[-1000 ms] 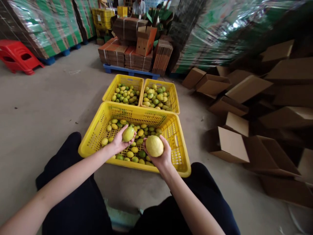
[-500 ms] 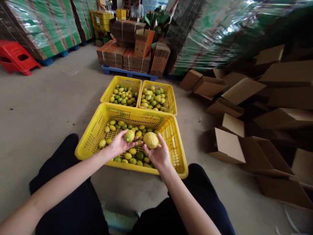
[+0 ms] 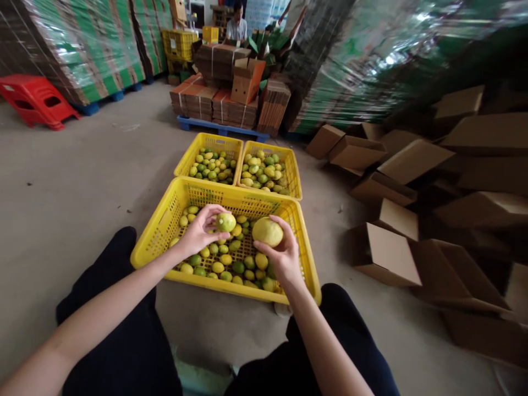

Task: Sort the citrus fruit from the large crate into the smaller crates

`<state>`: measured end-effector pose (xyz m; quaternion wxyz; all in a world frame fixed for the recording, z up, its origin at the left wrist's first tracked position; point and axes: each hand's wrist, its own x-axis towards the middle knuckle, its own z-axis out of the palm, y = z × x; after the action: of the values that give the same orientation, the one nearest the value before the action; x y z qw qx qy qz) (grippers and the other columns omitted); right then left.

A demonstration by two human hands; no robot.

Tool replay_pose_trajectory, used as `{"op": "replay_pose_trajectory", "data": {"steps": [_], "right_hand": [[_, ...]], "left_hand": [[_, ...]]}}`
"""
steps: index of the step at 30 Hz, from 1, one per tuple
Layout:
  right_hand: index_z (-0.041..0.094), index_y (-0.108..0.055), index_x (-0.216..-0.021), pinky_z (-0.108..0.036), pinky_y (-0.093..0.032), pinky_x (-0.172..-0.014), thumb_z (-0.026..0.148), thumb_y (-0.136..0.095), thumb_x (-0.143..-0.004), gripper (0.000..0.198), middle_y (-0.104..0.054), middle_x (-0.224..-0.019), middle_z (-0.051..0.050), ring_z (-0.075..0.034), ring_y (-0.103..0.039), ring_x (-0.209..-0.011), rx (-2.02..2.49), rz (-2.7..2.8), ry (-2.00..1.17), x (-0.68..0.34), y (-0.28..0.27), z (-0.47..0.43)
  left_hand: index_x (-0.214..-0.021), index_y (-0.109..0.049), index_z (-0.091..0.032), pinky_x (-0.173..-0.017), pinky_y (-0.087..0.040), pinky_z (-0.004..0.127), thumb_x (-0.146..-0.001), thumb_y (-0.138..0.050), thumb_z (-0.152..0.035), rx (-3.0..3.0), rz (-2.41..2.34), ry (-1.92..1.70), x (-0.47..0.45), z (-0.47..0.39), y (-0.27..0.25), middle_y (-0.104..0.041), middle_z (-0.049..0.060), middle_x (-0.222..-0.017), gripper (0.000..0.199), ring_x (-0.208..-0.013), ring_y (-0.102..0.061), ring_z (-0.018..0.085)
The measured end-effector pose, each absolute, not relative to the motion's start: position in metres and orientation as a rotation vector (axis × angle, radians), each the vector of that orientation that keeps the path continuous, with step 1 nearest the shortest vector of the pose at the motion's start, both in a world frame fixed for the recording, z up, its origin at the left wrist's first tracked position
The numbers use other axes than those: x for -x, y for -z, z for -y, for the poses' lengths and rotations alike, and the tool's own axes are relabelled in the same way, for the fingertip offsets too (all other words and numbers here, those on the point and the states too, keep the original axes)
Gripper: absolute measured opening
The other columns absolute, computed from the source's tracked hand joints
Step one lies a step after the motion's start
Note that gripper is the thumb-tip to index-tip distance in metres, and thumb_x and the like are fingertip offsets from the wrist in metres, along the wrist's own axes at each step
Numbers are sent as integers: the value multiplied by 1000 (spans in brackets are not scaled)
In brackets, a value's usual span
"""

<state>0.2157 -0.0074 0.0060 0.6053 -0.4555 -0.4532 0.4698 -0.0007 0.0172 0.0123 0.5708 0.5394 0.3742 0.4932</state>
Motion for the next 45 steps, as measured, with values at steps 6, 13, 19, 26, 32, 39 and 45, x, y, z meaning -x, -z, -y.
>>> {"op": "replay_pose_trajectory", "data": {"steps": [6,13,19,26,32,39,45], "right_hand": [[28,-55,-109,-46,-49,-99,22,-89,-56,63,-62,-119,-5,-27,-59,-114,965,1240,-961,-204,3,9],[27,-62,-112,-45,-47,-100,24,-89,-54,64,-66,-115,-4,-28,-60,-112,994,1120,-1179,-203,5,9],[25,-63,-100,-39,-55,-79,35,-82,-63,42,-71,-95,-2,-25,-66,-91,851,716,-1618,-197,5,10],[21,-65,-93,-31,-52,-59,37,-89,-54,49,-72,-81,-2,-18,-63,-64,934,644,-1732,-187,17,9],[19,-70,-93,-31,-52,-68,50,-78,-63,44,-74,-90,-5,-23,-67,-83,1033,573,-1652,-187,18,7],[20,-68,-97,-35,-53,-75,50,-79,-67,44,-73,-91,-5,-24,-67,-84,1231,1045,-1383,-191,12,9],[23,-60,-115,-43,-51,-92,37,-85,-61,61,-68,-112,-7,-28,-64,-102,1354,1404,-864,-193,18,13]], "left_hand": [[-100,-61,-22,-97,-48,35,-60,-88,-19,-1420,-871,-1114,2,-14,-7,-59,6,-120,47,-107,-59,19],[-107,-68,-20,-95,-49,36,-62,-86,-17,-1038,-852,-1059,4,-17,-6,-65,6,-108,48,-104,-61,22],[-108,-61,-17,-94,-55,38,-82,-67,-11,-525,-779,-1052,-2,-14,-9,-70,8,-103,28,-97,-70,21],[-105,-62,-12,-92,-56,33,-87,-60,-10,-315,-744,-962,-14,-8,-6,-71,10,-103,18,-92,-71,19],[-106,-62,-17,-89,-52,30,-88,-67,-30,-519,-868,-872,-11,-7,17,-71,8,-104,23,-102,-67,20],[-114,-56,-23,-105,-39,31,-84,-69,-32,-826,-1005,-912,-6,-10,21,-65,5,-120,34,-123,-54,20],[-115,-57,-23,-104,-40,38,-74,-76,-23,-1460,-972,-1014,1,-9,-7,-61,7,-118,45,-115,-56,23]]}}
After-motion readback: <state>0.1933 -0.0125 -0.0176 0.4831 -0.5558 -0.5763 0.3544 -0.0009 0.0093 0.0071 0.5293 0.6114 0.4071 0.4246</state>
